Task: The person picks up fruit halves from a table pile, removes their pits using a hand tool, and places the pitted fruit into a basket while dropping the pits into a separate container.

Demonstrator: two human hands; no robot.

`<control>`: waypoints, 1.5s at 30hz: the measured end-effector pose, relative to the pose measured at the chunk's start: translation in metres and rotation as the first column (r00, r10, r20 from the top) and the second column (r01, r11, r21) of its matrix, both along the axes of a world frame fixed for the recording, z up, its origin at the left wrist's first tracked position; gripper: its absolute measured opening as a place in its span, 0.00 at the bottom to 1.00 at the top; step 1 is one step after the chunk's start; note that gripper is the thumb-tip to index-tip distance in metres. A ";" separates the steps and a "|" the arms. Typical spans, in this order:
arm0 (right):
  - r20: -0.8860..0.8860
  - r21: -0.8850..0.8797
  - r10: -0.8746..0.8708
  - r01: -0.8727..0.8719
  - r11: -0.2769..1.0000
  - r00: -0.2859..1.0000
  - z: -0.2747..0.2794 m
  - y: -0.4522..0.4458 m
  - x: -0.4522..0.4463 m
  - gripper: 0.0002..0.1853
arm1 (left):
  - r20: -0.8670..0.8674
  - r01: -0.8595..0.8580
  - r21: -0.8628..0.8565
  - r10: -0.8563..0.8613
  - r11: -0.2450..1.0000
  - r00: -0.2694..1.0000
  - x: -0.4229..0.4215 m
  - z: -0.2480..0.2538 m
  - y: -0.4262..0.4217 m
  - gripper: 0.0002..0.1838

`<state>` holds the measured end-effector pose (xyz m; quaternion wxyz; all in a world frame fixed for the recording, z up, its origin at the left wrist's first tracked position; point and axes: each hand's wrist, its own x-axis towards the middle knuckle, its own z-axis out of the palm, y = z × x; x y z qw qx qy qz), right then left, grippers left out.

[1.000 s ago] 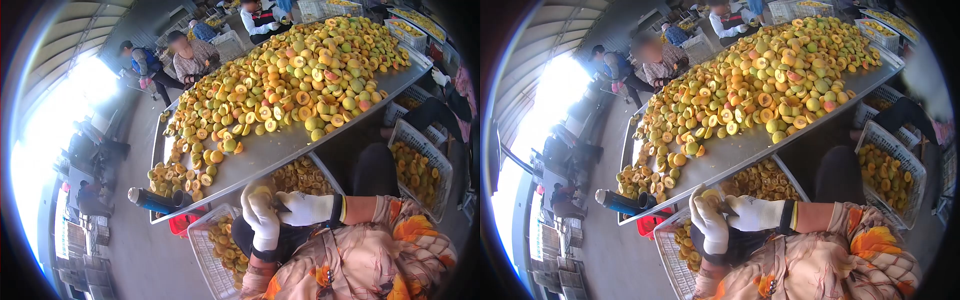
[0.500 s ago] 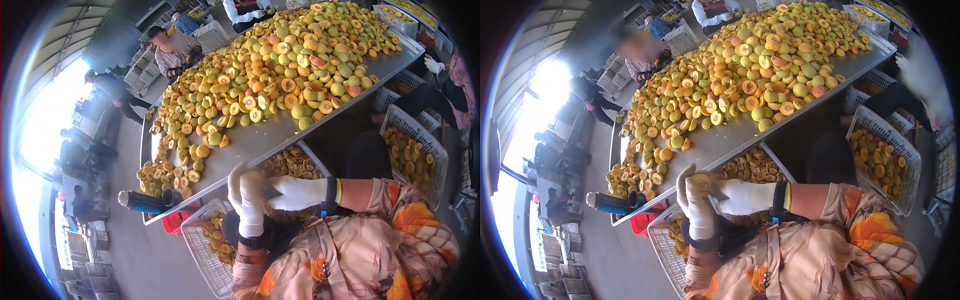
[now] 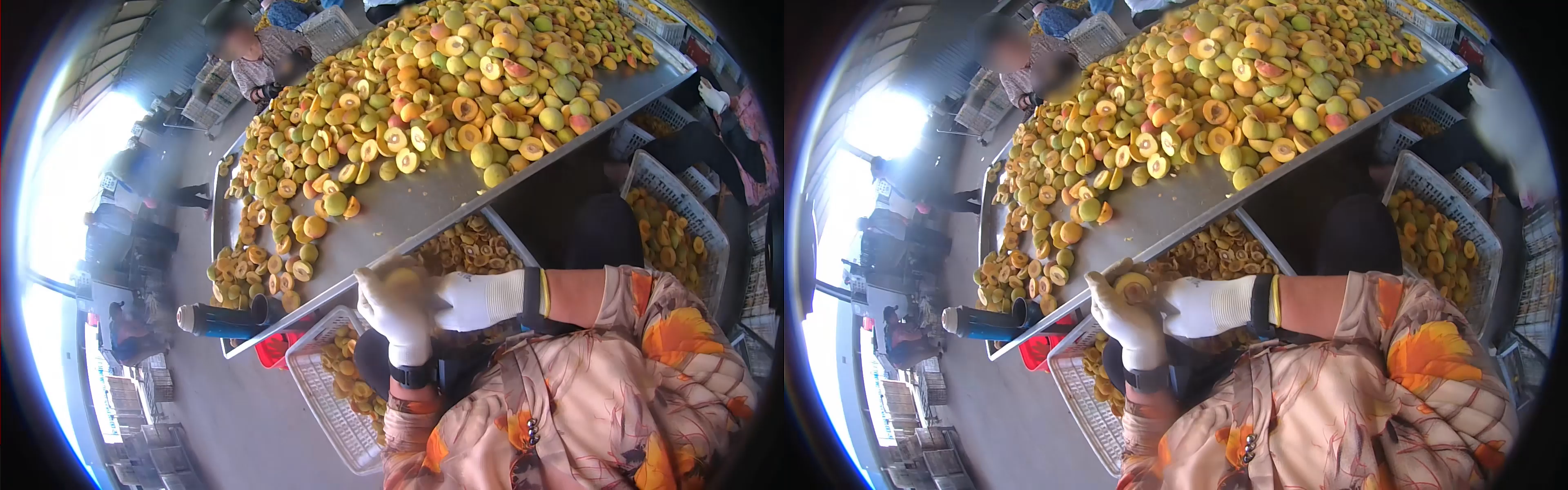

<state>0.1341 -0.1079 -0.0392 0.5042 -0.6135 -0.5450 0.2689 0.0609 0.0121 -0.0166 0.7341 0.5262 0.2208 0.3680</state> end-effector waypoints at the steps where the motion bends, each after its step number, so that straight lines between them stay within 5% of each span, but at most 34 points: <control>1: 0.033 -0.013 0.043 -0.043 0.999 0.999 -0.017 0.008 0.002 0.13 | 0.003 0.007 -0.032 -0.007 0.999 1.000 -0.002 -0.002 0.001 0.33; 2: 0.035 0.002 0.007 -0.007 1.000 0.999 -0.020 0.005 0.004 0.13 | 0.003 0.021 -0.179 -0.021 0.984 1.000 -0.002 0.000 0.001 0.33; 6: 0.066 0.031 0.016 -0.018 0.999 0.998 -0.021 0.005 0.012 0.11 | -0.024 0.054 -0.061 -0.055 0.997 0.998 0.002 -0.009 0.007 0.33; 16: 0.048 0.246 0.019 -0.031 0.969 0.999 -0.015 0.003 0.009 0.10 | -0.080 0.157 -0.085 -0.164 0.984 0.983 0.006 0.014 0.003 0.31; 18: -0.226 -0.080 0.128 -0.149 0.986 0.966 0.008 -0.007 0.017 0.11 | -0.079 0.205 -0.091 -0.213 0.974 0.974 0.006 0.013 0.006 0.32; 22: -0.392 -0.296 0.178 -0.307 0.904 0.903 0.011 -0.016 0.029 0.17 | -0.071 0.318 0.053 -0.314 0.947 0.947 0.007 -0.001 0.016 0.34; 25: -0.456 -0.299 0.140 -0.299 0.906 0.879 0.032 -0.021 0.028 0.19 | -0.051 0.302 0.128 -0.298 0.945 0.953 0.009 0.006 0.009 0.35; 29: -0.685 -0.356 0.086 -0.436 0.827 0.723 0.042 -0.024 0.032 0.06 | 0.010 0.360 0.011 -0.360 0.933 0.933 0.009 0.018 0.003 0.34; 31: -0.655 -0.360 0.088 -0.412 0.837 0.750 0.047 -0.026 0.033 0.06 | 0.012 0.393 0.024 -0.394 0.919 0.919 0.009 0.024 0.003 0.33; 34: -0.540 -0.355 0.128 -0.363 0.862 0.832 0.046 -0.029 0.030 0.06 | -0.072 0.432 0.361 -0.437 0.826 0.897 0.008 0.028 0.009 0.32; 41: -0.786 -0.261 0.117 -0.496 0.828 0.607 0.045 -0.034 0.031 0.07 | 0.002 0.433 0.008 -0.433 0.901 0.901 0.010 0.029 -0.003 0.35; 44: -0.588 -0.336 0.143 -0.401 0.852 0.796 0.025 -0.033 0.034 0.10 | -0.037 0.439 0.030 -0.438 0.898 0.898 0.010 0.027 -0.003 0.33; 45: -0.528 -0.368 0.162 -0.397 0.841 0.833 0.033 -0.033 0.036 0.12 | -0.125 0.445 0.212 -0.428 0.870 0.895 0.009 0.028 0.001 0.33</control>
